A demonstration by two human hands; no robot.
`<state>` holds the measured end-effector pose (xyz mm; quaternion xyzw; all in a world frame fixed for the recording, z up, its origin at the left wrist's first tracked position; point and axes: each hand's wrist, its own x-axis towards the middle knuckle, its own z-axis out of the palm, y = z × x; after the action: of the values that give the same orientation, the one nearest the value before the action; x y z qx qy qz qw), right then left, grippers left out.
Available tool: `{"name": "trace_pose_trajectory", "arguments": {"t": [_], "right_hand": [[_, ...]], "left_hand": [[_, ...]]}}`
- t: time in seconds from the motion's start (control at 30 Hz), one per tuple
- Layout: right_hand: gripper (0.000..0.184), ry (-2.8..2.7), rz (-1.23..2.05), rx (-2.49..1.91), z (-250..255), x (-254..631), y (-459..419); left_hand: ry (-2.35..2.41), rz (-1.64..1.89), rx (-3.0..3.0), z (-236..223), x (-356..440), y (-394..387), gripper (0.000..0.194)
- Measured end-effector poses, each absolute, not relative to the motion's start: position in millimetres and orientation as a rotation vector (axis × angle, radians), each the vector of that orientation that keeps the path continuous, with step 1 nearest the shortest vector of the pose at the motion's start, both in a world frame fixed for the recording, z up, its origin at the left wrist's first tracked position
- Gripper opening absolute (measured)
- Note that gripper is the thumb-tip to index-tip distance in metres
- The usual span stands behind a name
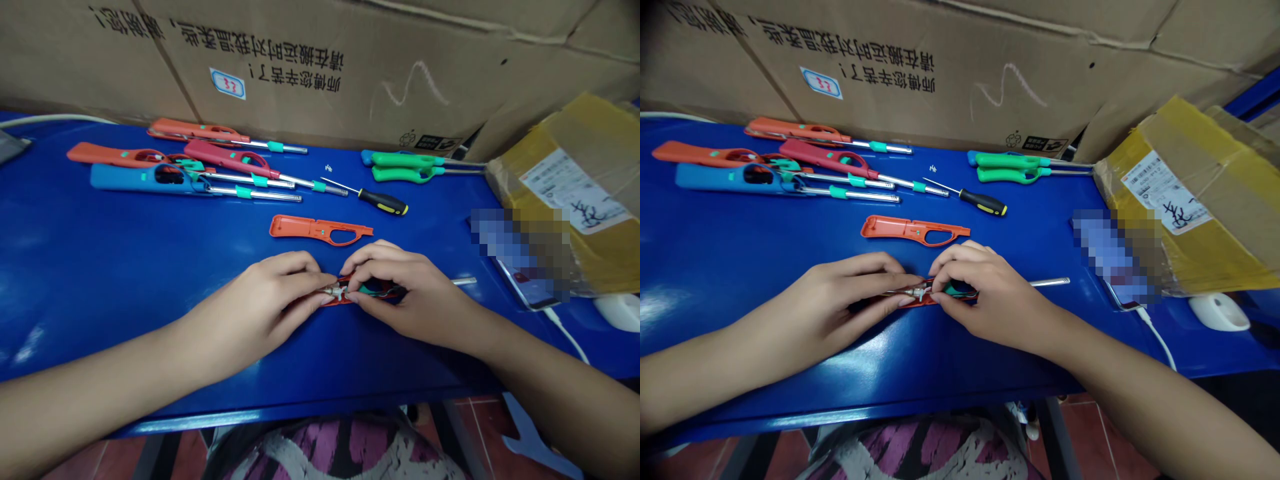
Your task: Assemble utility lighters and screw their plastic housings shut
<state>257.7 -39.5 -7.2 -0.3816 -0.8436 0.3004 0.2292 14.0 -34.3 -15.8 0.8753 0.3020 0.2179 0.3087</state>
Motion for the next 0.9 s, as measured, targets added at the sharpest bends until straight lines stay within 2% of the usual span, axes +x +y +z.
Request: {"name": "trace_pose_trajectory", "arguments": {"t": [0.9], "right_hand": [[0.013, -2.285, 0.909, -1.133, -5.7, 252.1, -44.3]], "left_hand": [[0.821, 0.543, 2.289, -9.4, 13.3, -32.2, 0.025]]}}
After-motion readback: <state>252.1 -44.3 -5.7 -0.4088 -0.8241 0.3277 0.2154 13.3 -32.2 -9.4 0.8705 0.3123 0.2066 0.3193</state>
